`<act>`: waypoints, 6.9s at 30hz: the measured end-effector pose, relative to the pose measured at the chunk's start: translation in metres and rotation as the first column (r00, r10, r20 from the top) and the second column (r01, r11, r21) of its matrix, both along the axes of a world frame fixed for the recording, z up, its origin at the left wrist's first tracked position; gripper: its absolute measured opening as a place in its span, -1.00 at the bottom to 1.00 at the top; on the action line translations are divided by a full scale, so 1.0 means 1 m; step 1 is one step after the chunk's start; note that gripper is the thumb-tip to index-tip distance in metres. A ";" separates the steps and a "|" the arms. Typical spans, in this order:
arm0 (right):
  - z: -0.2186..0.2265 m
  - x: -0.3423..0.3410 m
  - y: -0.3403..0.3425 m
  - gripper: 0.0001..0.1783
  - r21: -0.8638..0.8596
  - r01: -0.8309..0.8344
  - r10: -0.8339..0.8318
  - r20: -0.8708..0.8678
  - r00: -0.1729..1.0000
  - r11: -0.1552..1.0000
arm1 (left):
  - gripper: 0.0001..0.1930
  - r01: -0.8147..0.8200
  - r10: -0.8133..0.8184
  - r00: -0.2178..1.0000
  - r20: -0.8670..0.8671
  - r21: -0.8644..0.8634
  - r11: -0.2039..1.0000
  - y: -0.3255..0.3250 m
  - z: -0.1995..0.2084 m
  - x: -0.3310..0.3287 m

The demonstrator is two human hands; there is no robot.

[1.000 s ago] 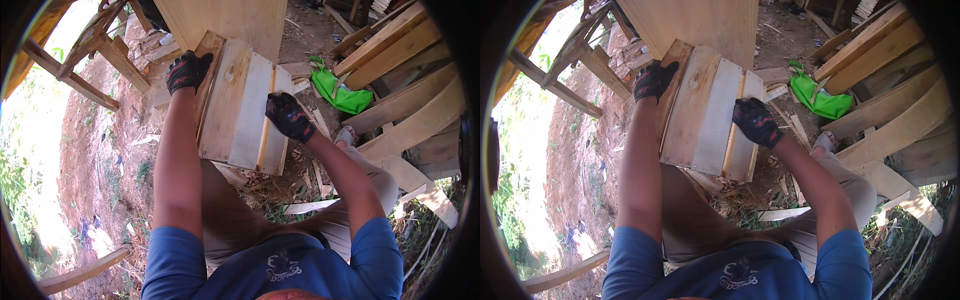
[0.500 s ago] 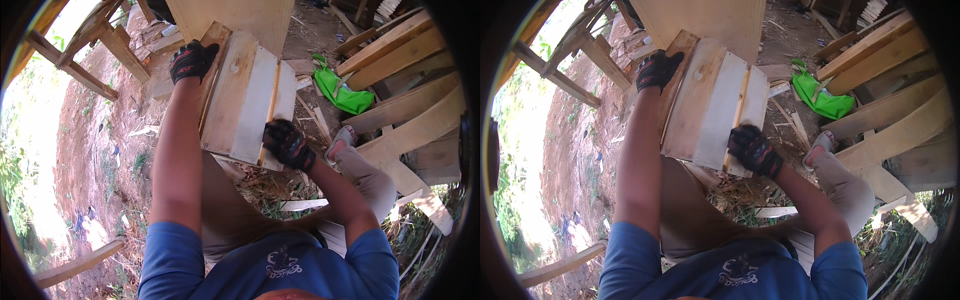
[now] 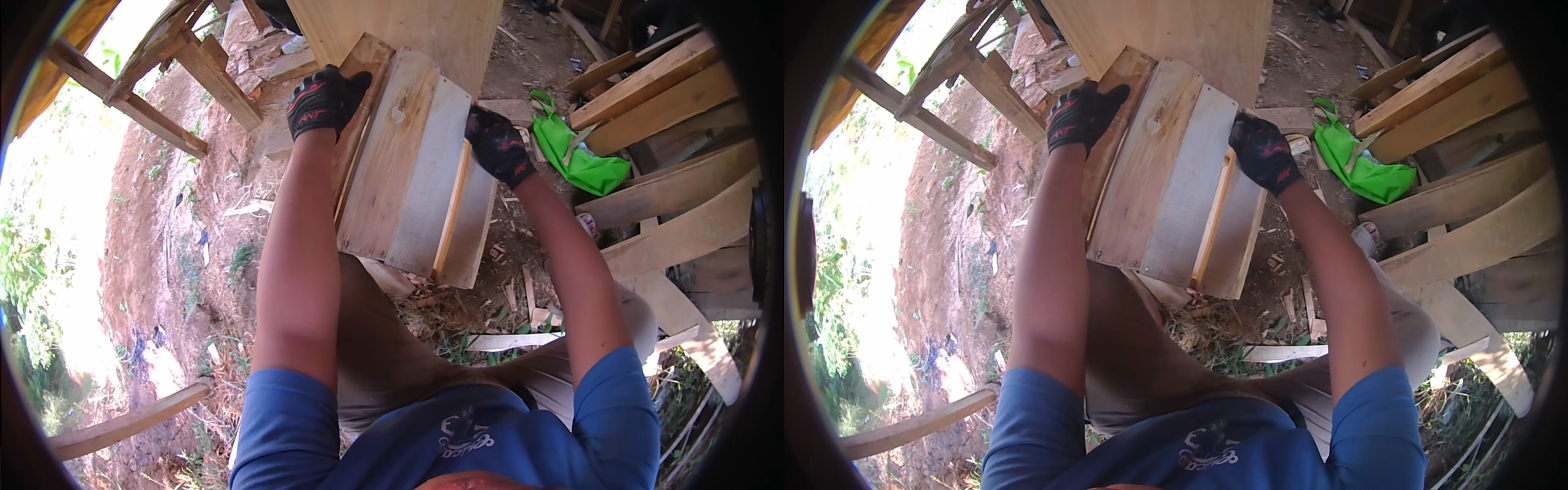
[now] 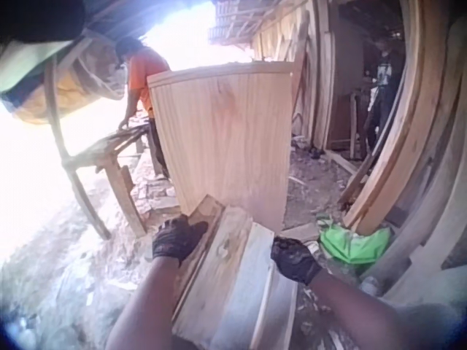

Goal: The person is sanding the wooden surfaces and edges of a box-like assembly by hand using a piece of sandpaper.

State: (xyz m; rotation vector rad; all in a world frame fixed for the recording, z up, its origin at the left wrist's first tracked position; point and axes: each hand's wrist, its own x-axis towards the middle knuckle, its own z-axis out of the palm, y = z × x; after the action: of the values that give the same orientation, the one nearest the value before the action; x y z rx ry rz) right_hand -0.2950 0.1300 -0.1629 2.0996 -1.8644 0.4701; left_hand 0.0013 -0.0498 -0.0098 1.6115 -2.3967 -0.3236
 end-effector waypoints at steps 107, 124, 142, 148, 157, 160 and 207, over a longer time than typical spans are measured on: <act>0.008 -0.016 -0.004 -0.78 0.013 0.131 -0.131 0.017 0.991 0.991 | -0.30 -0.030 0.028 0.999 -0.027 -0.047 0.998 0.011 0.005 -0.009; 0.009 0.166 0.164 -0.78 0.021 0.091 -0.093 0.279 0.956 0.996 | -0.27 0.035 -0.036 0.999 -0.031 -0.024 0.999 0.011 0.004 -0.006; 0.019 0.176 0.180 -0.64 0.067 0.139 -0.154 0.373 0.915 0.988 | -0.27 0.021 -0.022 1.000 -0.014 -0.059 0.998 0.012 0.005 -0.008; 0.009 0.152 0.145 -0.73 0.003 0.245 -0.231 0.349 0.908 0.969 | -0.28 0.026 -0.026 1.000 0.001 -0.082 0.996 0.011 0.002 -0.004; 0.016 0.019 0.006 -0.52 0.123 0.499 -0.513 0.246 0.822 0.858 | -0.28 -0.014 0.014 1.000 0.001 -0.019 1.000 0.005 0.000 -0.007; 0.023 -0.001 -0.008 -0.50 0.220 0.426 -0.457 0.115 0.882 0.878 | -0.28 -0.014 0.014 1.000 -0.002 -0.005 1.000 0.005 0.005 -0.008; 0.022 0.013 0.019 -0.72 0.004 0.201 -0.201 -0.031 0.979 0.980 | -0.29 0.015 -0.015 1.000 -0.024 -0.007 1.000 0.007 0.004 -0.008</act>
State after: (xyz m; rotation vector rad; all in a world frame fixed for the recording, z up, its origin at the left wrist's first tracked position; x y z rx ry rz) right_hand -0.2825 0.1493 -0.1413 1.8850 -2.0359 0.3810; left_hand -0.0063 -0.0427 -0.0054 1.5778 -2.3908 -0.3350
